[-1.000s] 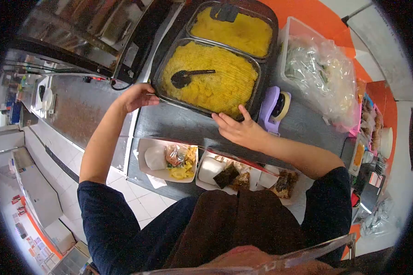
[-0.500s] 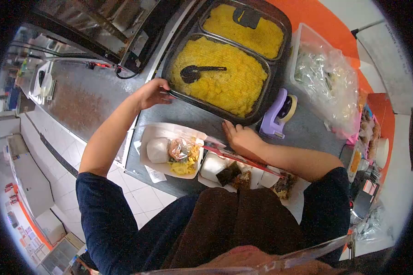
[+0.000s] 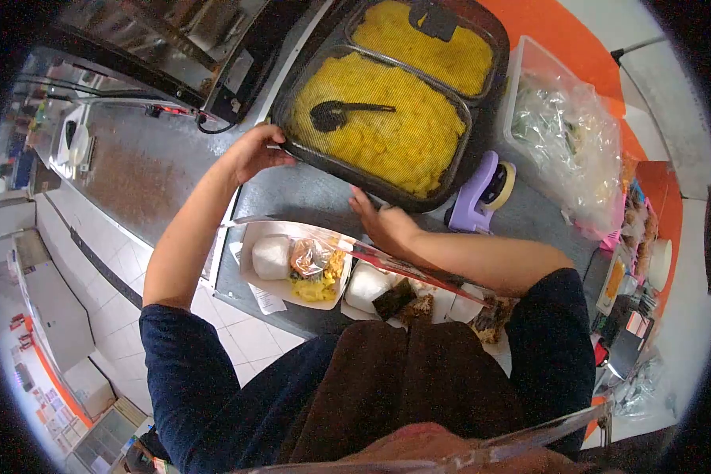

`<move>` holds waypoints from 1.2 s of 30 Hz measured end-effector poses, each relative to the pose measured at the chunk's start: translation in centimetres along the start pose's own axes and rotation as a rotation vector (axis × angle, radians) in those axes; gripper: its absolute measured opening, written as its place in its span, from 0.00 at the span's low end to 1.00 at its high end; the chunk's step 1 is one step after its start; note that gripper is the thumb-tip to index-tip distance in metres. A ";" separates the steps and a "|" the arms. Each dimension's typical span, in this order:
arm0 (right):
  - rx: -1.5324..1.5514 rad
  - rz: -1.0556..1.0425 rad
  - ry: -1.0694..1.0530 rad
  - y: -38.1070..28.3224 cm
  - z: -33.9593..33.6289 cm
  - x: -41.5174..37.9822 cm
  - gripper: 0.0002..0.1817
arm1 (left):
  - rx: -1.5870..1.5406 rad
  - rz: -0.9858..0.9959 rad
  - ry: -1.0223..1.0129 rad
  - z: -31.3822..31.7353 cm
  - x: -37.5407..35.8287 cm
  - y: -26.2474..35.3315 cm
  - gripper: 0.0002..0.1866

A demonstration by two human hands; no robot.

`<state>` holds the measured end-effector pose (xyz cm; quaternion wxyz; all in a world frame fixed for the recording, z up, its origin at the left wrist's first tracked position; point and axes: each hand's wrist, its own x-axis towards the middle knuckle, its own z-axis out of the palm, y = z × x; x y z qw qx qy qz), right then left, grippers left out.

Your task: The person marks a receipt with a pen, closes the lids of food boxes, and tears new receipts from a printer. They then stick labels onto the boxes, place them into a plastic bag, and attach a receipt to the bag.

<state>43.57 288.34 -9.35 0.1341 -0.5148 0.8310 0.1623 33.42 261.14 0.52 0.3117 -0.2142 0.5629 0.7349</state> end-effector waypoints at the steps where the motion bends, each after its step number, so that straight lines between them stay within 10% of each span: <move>1: -0.459 -0.085 0.072 -0.2 0.2 0.7 0.24 | 0.002 0.037 -0.025 0.2 -0.1 0.3 0.08; 6: -0.572 0.021 0.036 1.0 -3.9 0.6 0.24 | -0.022 0.097 0.004 0.5 -0.1 1.0 0.06; 8: 0.456 0.357 -0.203 1.2 -5.8 0.2 0.25 | 0.000 0.108 0.001 1.1 -0.5 1.1 0.06; 12: -0.443 0.006 0.202 0.9 -3.5 -2.6 0.26 | -0.021 0.112 -0.053 1.3 -0.4 0.3 0.06; 14: 0.695 0.012 -0.076 2.3 -5.8 -4.9 0.25 | 0.029 0.054 0.003 1.9 -0.8 -0.1 0.07; 18: 0.585 -0.021 -0.331 5.1 -8.7 -9.5 0.24 | 0.211 -0.031 0.016 0.9 -0.7 -0.7 0.13; 20: 0.654 0.096 -0.189 6.5 -9.2 -13.1 0.27 | 0.736 -0.029 0.059 0.7 -2.5 1.3 0.28; 25: 0.793 0.620 0.592 8.0 -16.2 -21.5 0.37 | 0.937 0.246 0.205 -1.6 -10.2 3.9 0.21; 27: 0.837 0.712 0.777 5.7 -19.0 -23.9 0.35 | 0.779 0.946 0.538 -2.9 -13.6 1.4 0.12; 29: 1.293 0.765 1.083 2.2 -20.3 -26.2 0.35 | 0.674 1.127 0.753 -4.0 -16.4 -3.7 0.07; 32: 1.372 0.805 1.344 -4.2 -19.7 -25.2 0.34 | 0.812 1.058 1.039 -4.7 -18.6 -13.9 0.05; 36: 1.514 0.868 1.314 -10.4 -17.4 -22.2 0.32 | 1.077 0.975 0.671 -4.6 -19.5 -21.6 0.21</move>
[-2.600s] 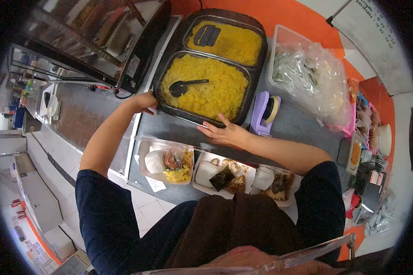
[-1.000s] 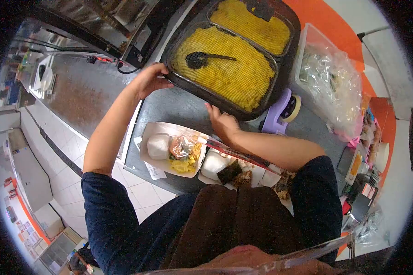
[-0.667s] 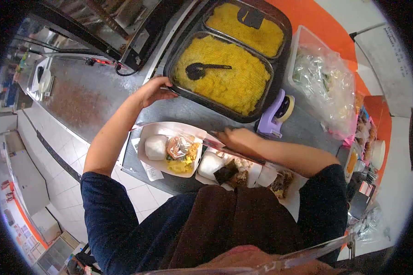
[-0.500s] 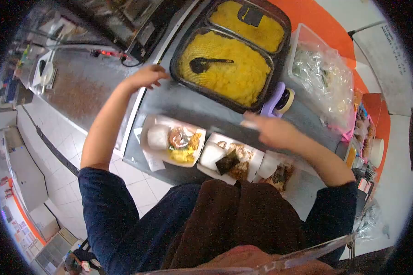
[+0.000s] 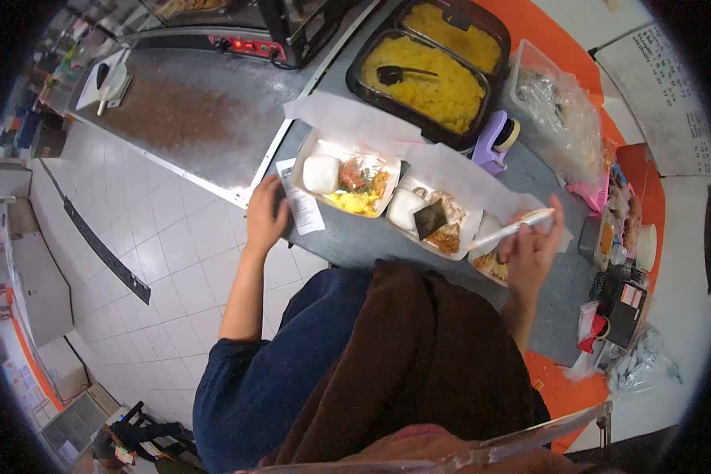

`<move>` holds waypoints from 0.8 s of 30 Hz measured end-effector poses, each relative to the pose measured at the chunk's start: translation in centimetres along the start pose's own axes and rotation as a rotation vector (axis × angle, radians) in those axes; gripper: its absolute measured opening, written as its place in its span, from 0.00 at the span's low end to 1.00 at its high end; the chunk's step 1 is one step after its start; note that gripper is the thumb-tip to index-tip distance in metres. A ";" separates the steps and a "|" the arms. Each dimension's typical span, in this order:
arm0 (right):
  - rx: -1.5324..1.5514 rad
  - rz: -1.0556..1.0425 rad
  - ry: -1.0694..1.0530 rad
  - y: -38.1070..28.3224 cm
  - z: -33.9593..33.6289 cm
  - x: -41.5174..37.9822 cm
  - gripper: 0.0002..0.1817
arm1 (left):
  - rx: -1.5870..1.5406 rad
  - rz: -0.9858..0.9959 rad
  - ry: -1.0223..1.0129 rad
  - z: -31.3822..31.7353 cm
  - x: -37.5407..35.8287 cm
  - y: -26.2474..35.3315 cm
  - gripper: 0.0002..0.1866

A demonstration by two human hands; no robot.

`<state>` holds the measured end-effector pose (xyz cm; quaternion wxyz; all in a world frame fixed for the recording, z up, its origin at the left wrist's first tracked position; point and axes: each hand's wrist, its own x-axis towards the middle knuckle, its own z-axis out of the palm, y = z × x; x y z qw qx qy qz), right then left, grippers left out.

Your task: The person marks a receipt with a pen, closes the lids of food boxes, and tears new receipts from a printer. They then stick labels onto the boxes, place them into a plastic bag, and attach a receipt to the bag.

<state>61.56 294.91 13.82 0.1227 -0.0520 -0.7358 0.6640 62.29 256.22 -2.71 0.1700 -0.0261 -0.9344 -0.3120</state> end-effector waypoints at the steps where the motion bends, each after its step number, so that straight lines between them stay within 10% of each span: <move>1: 0.061 0.015 -0.085 0.5 1.1 -0.9 0.31 | 0.053 0.047 -0.115 0.5 -0.8 -0.9 0.27; 16: 0.254 0.084 -0.292 9.6 13.8 -8.4 0.38 | 0.131 0.043 -0.359 3.8 -8.3 3.9 0.38; 24: 0.211 0.433 -0.384 15.4 15.0 -9.6 0.08 | 0.107 0.020 -0.363 3.9 -8.0 3.8 0.42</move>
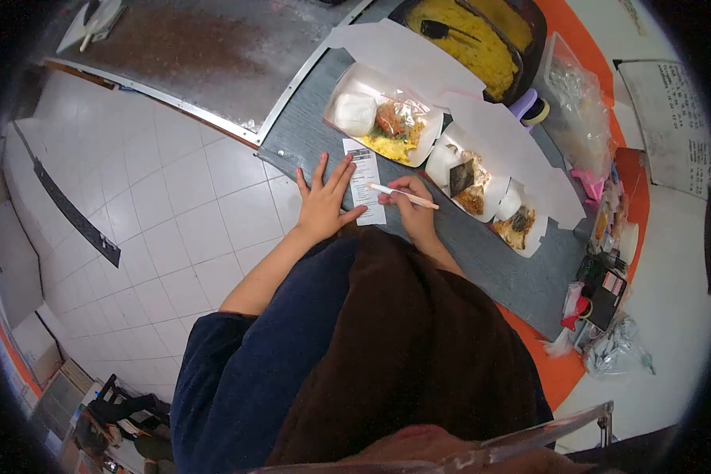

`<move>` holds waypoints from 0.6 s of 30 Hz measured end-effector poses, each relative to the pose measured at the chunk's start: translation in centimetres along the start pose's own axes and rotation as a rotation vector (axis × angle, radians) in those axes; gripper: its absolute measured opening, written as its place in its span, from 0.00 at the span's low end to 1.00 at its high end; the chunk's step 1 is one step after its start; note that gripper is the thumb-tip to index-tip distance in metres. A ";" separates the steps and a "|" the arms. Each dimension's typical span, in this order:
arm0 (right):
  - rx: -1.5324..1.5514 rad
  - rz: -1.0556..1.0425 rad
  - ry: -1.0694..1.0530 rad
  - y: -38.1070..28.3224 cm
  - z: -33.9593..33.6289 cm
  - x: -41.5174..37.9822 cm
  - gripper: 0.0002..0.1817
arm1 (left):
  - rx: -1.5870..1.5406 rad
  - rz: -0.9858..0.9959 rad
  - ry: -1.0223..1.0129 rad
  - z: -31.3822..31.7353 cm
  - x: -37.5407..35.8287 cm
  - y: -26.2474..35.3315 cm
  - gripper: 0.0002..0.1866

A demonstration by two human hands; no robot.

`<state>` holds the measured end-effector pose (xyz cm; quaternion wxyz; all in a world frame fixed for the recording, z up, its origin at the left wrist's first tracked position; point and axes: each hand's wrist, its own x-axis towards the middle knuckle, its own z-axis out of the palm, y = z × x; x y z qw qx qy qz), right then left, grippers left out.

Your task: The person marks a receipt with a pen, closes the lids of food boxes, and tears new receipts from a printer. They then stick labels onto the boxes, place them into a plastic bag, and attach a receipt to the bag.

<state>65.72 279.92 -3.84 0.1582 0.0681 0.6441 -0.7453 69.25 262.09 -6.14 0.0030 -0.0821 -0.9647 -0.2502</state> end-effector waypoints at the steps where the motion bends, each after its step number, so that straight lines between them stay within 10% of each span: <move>1: -0.089 -0.110 -0.046 0.6 0.0 0.1 0.07 | -0.007 -0.006 -0.008 0.0 0.0 0.0 0.42; 9: -0.439 -0.333 -0.113 1.1 0.2 0.5 0.03 | -0.033 -0.005 -0.025 -0.2 0.1 -0.2 0.43; 12: 0.089 0.213 0.028 -2.8 1.0 -0.3 0.10 | -0.038 -0.010 -0.041 -0.2 0.2 -0.2 0.43; 14: 1.050 1.022 -0.302 -4.3 -0.1 0.0 0.15 | -0.044 -0.013 -0.059 -0.3 0.1 -0.2 0.44; 18: 1.199 1.086 -0.394 -3.1 -0.9 -0.8 0.16 | -0.028 -0.011 -0.056 -0.3 0.2 -0.1 0.43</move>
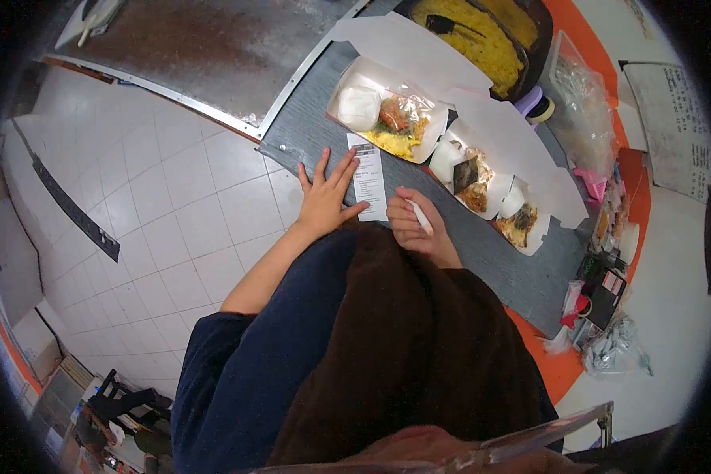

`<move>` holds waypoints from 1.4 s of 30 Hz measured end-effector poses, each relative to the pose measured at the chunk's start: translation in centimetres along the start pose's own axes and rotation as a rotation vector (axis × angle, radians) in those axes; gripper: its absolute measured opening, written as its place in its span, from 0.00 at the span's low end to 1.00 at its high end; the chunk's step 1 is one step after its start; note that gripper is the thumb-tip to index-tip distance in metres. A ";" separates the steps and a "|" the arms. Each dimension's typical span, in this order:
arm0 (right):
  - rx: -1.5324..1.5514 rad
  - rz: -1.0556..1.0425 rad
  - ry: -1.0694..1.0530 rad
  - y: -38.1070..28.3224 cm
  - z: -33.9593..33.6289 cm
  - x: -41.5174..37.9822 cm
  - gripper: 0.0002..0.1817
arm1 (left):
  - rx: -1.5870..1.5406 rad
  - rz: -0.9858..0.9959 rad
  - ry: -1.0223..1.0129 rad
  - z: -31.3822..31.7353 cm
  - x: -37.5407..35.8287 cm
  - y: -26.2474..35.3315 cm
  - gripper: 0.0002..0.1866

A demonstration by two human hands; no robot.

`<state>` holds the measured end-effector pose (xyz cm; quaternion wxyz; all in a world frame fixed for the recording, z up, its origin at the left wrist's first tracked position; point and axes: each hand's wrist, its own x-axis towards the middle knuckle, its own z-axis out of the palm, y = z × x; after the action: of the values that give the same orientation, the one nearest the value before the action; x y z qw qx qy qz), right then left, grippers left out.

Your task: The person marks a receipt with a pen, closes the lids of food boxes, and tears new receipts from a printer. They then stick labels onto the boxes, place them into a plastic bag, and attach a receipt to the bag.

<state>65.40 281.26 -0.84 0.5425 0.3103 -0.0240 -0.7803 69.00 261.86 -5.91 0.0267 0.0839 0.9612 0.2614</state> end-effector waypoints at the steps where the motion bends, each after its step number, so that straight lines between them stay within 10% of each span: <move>1: 0.002 -0.001 -0.001 -0.6 -1.6 0.3 0.16 | 0.017 -0.004 0.000 0.0 0.0 0.0 0.43; 7: -0.194 -0.247 0.105 -1.1 -2.9 1.2 0.15 | 0.019 -0.004 0.012 0.1 -0.1 0.1 0.43; 9: -0.634 -0.910 0.518 1.4 -0.4 2.3 0.11 | 0.021 -0.004 0.014 0.1 0.0 0.0 0.43; 16: -1.950 -1.409 0.466 1.7 -1.0 3.6 0.06 | 0.025 -0.009 0.009 0.0 -0.1 0.2 0.42; 42: -1.641 -1.649 0.706 0.1 -4.6 3.0 0.10 | 0.032 -0.005 0.007 0.2 -0.1 0.1 0.44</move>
<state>67.20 279.98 -5.93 -0.1044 -0.0076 0.8305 -0.5471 69.11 262.06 -5.99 0.0224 0.0809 0.9655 0.2464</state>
